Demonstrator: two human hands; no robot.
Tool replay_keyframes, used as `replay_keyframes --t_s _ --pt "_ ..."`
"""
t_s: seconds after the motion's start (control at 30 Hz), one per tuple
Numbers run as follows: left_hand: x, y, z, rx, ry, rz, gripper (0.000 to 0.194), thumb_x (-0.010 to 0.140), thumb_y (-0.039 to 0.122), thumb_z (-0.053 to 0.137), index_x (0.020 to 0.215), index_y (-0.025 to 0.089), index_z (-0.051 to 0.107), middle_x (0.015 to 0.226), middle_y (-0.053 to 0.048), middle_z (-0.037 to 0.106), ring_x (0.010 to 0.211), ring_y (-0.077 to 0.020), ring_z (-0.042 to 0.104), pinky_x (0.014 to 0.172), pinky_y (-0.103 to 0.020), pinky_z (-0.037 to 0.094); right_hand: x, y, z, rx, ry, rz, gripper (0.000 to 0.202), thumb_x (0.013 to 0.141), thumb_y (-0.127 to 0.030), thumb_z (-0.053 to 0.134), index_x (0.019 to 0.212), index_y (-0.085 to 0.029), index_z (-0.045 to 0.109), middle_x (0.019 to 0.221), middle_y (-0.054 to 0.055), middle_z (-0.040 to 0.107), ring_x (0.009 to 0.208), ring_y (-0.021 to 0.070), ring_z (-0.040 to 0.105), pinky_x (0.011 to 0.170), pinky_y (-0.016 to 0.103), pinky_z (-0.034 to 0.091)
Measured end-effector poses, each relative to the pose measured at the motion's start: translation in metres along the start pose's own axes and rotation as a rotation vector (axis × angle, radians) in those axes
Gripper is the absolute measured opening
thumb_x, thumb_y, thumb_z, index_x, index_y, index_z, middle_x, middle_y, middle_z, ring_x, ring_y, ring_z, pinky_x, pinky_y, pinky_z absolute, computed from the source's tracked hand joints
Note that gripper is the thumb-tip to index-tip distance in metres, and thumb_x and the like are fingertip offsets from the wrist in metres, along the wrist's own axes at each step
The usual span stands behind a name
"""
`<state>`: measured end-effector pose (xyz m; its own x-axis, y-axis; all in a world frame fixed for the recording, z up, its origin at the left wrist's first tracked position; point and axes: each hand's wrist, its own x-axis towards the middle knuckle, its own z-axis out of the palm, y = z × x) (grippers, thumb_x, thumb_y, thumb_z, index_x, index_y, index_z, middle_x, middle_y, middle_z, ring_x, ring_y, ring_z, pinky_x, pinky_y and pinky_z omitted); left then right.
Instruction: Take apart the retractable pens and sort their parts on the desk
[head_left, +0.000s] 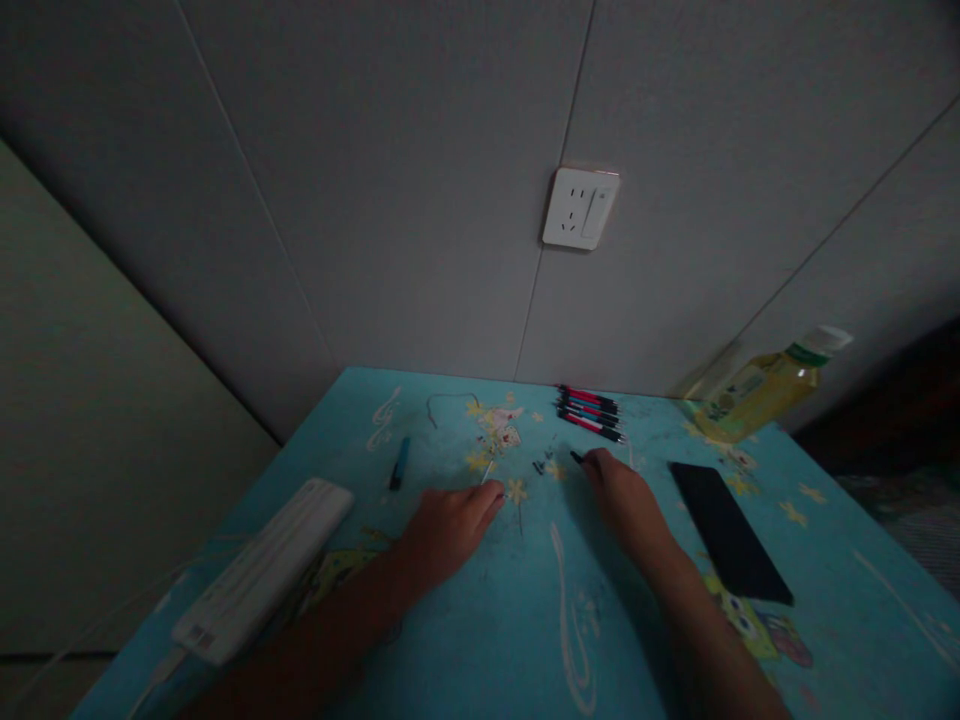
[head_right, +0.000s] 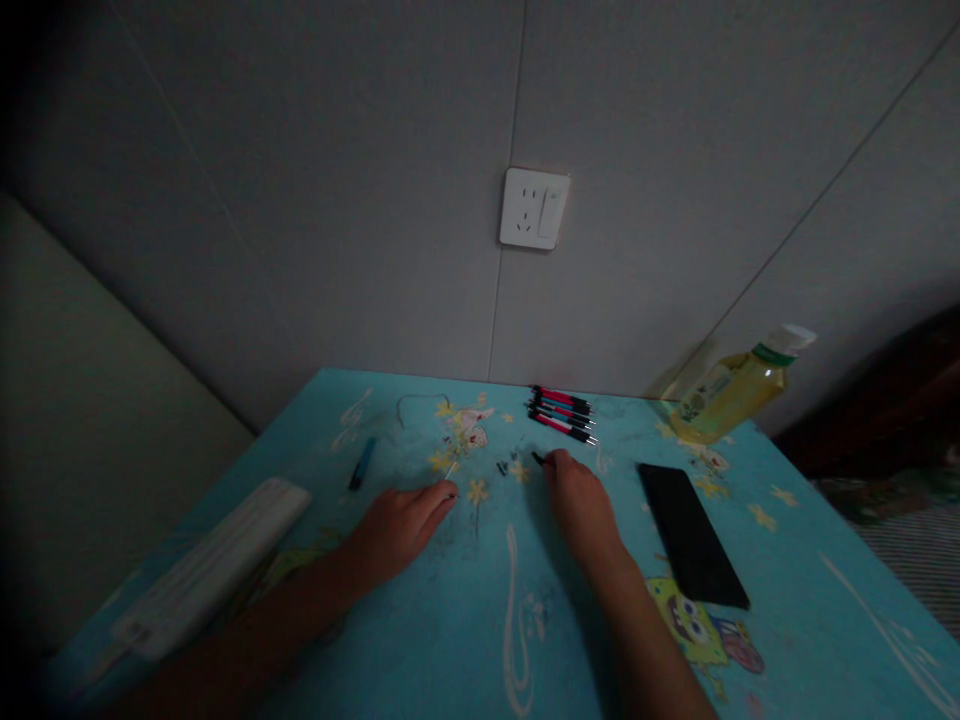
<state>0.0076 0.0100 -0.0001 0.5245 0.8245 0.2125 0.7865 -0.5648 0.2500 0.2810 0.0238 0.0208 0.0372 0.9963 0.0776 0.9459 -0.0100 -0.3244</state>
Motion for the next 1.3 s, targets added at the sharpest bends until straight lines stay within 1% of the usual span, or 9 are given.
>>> replay_keyframes --t_s 0.07,0.17,0.27,0.33,0.6,0.77,0.97,1.13,1.3 --pt "0.0 0.0 -0.001 -0.021 -0.006 -0.005 0.028 0.104 0.036 0.034 0.107 0.024 0.059 0.079 -0.001 0.071 0.07 -0.0167 0.068 0.062 -0.026 0.043 -0.004 -0.016 0.004 0.164 -0.014 -0.092 0.023 0.099 -0.028 0.041 0.113 -0.018 0.057 0.094 0.009 0.072 0.081 0.0199 0.068 0.072 0.027 0.046" --pt "0.0 0.0 -0.001 -0.068 -0.006 -0.017 0.028 0.104 0.035 0.034 0.105 0.023 0.06 0.082 -0.002 0.071 0.075 -0.0166 0.068 0.067 -0.027 0.045 -0.015 -0.038 0.011 0.358 -0.03 -0.261 0.021 0.1 -0.027 0.042 0.111 -0.02 0.058 0.097 0.007 0.07 0.084 0.0179 0.067 0.076 0.028 0.048" --pt "0.0 0.0 -0.001 -0.124 0.012 -0.037 0.03 0.104 0.035 0.032 0.103 0.021 0.059 0.086 -0.003 0.07 0.079 -0.017 0.067 0.07 -0.028 0.045 -0.023 -0.049 0.016 0.452 -0.032 -0.414 0.02 0.1 -0.026 0.042 0.11 -0.021 0.06 0.102 0.007 0.067 0.091 0.0181 0.064 0.084 0.031 0.049" --pt "0.0 0.0 -0.001 -0.141 0.015 -0.045 0.031 0.104 0.035 0.031 0.101 0.02 0.058 0.086 -0.003 0.069 0.078 -0.0171 0.067 0.071 -0.028 0.045 -0.025 -0.051 0.018 0.471 -0.022 -0.464 0.021 0.101 -0.025 0.042 0.111 -0.021 0.06 0.102 0.007 0.065 0.093 0.0187 0.062 0.085 0.032 0.049" --pt "0.001 0.0 -0.001 -0.103 -0.021 -0.048 0.029 0.104 0.033 0.034 0.1 0.02 0.059 0.087 -0.003 0.068 0.08 -0.0179 0.067 0.072 -0.029 0.045 -0.022 -0.047 0.02 0.493 0.015 -0.48 0.02 0.1 -0.022 0.044 0.11 -0.022 0.061 0.101 0.006 0.063 0.093 0.019 0.061 0.086 0.032 0.049" --pt "0.001 0.002 -0.004 -0.111 -0.026 -0.05 0.029 0.104 0.033 0.034 0.099 0.02 0.059 0.086 -0.004 0.068 0.079 -0.0174 0.066 0.072 -0.029 0.045 -0.024 -0.049 0.02 0.529 -0.018 -0.513 0.02 0.1 -0.023 0.045 0.111 -0.022 0.061 0.102 0.007 0.063 0.095 0.0191 0.061 0.087 0.033 0.049" --pt "0.0 0.004 -0.009 -0.109 -0.049 0.012 0.03 0.103 0.034 0.034 0.101 0.021 0.062 0.089 -0.005 0.068 0.084 -0.019 0.066 0.075 -0.03 0.048 -0.025 -0.052 0.02 0.601 -0.032 -0.535 0.019 0.099 -0.023 0.048 0.109 -0.023 0.064 0.102 0.007 0.064 0.097 0.0194 0.061 0.089 0.034 0.05" --pt "-0.001 0.003 -0.003 -0.156 0.001 0.003 0.032 0.101 0.043 0.04 0.118 0.022 0.057 0.098 -0.006 0.07 0.09 -0.021 0.067 0.081 -0.034 0.05 -0.027 -0.057 0.018 0.698 -0.051 -0.494 0.017 0.096 -0.023 0.055 0.108 -0.025 0.067 0.1 0.005 0.065 0.094 0.0177 0.062 0.084 0.031 0.05" --pt "-0.002 0.001 0.004 -0.163 -0.04 -0.013 0.029 0.1 0.044 0.044 0.114 0.021 0.055 0.101 -0.006 0.071 0.094 -0.0224 0.069 0.081 -0.035 0.05 -0.031 -0.06 0.018 0.722 -0.055 -0.44 0.017 0.093 -0.026 0.061 0.107 -0.025 0.068 0.095 0.003 0.068 0.086 0.0168 0.063 0.079 0.029 0.05"
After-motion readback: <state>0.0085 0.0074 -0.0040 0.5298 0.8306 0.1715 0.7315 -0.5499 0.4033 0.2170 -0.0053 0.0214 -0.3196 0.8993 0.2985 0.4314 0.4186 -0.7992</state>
